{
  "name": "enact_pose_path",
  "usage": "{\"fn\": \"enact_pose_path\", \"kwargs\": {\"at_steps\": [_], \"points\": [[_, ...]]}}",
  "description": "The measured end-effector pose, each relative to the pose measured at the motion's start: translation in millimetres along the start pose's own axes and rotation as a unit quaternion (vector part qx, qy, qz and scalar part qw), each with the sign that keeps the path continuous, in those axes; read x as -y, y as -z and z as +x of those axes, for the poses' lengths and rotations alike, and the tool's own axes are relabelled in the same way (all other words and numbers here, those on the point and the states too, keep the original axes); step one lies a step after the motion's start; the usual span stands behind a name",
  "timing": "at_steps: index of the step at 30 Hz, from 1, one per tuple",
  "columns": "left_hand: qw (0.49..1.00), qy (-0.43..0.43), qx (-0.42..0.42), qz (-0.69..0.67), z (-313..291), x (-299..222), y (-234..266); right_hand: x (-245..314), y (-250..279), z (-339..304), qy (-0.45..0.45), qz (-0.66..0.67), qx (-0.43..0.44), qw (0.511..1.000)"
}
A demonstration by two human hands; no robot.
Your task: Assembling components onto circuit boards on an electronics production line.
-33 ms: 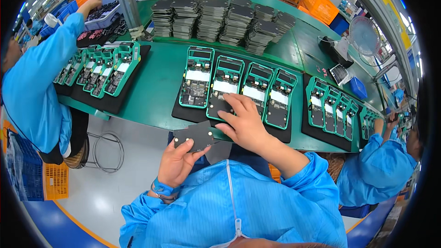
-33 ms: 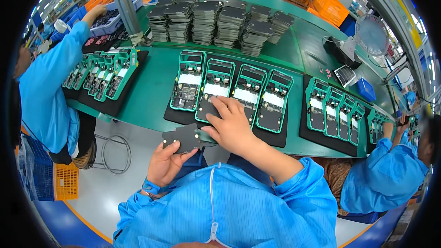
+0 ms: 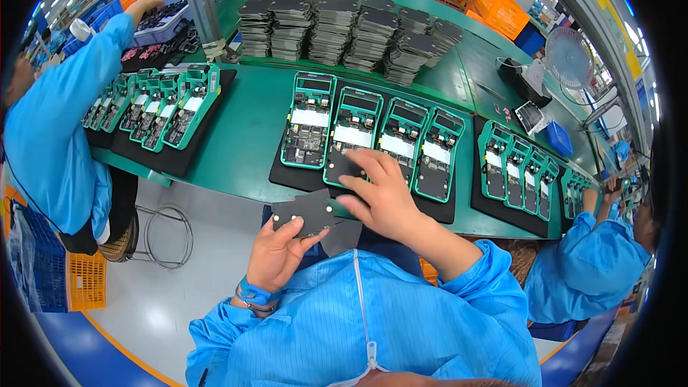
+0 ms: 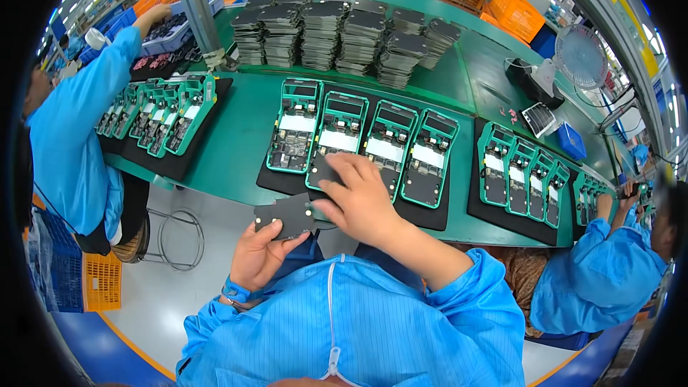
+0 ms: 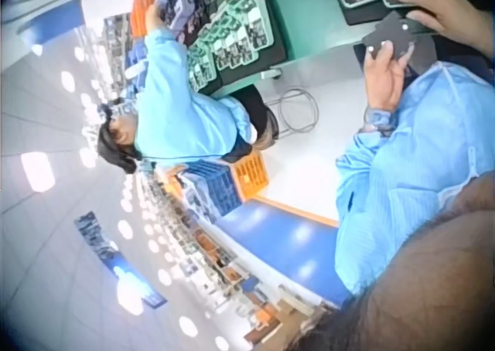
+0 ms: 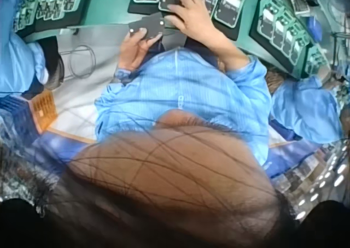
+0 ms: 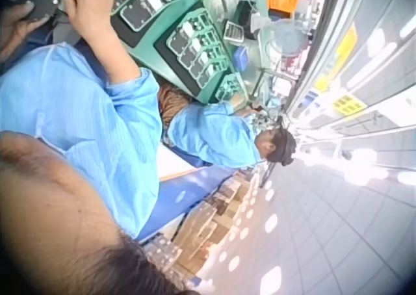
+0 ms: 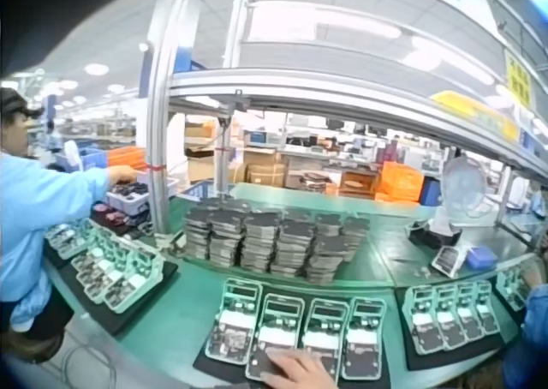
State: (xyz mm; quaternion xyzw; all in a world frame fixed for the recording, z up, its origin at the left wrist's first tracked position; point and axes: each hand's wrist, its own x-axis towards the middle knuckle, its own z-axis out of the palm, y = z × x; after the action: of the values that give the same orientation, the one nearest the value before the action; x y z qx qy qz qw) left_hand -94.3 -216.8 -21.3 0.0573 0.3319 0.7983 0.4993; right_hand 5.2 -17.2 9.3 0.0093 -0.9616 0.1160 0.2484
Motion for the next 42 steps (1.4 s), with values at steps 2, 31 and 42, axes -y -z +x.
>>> {"fn": "enact_pose_path", "kwargs": {"at_steps": [2,31,42], "points": [[1.0,0.019,0.014,-0.007,0.3,0.9,1.7,18.1,6.3,7.4,0.041,0.119,0.037,0.991],[0.99,-0.137,-0.039,0.002,4.0,-59.3,22.9,39.8,-37.3,18.8,-0.034,-0.048,0.058,0.997],[0.985,-0.126,-0.041,0.115,85.6,-87.0,17.7,23.6,20.5,-75.6,-0.155,0.04,-0.037,0.986]]}}
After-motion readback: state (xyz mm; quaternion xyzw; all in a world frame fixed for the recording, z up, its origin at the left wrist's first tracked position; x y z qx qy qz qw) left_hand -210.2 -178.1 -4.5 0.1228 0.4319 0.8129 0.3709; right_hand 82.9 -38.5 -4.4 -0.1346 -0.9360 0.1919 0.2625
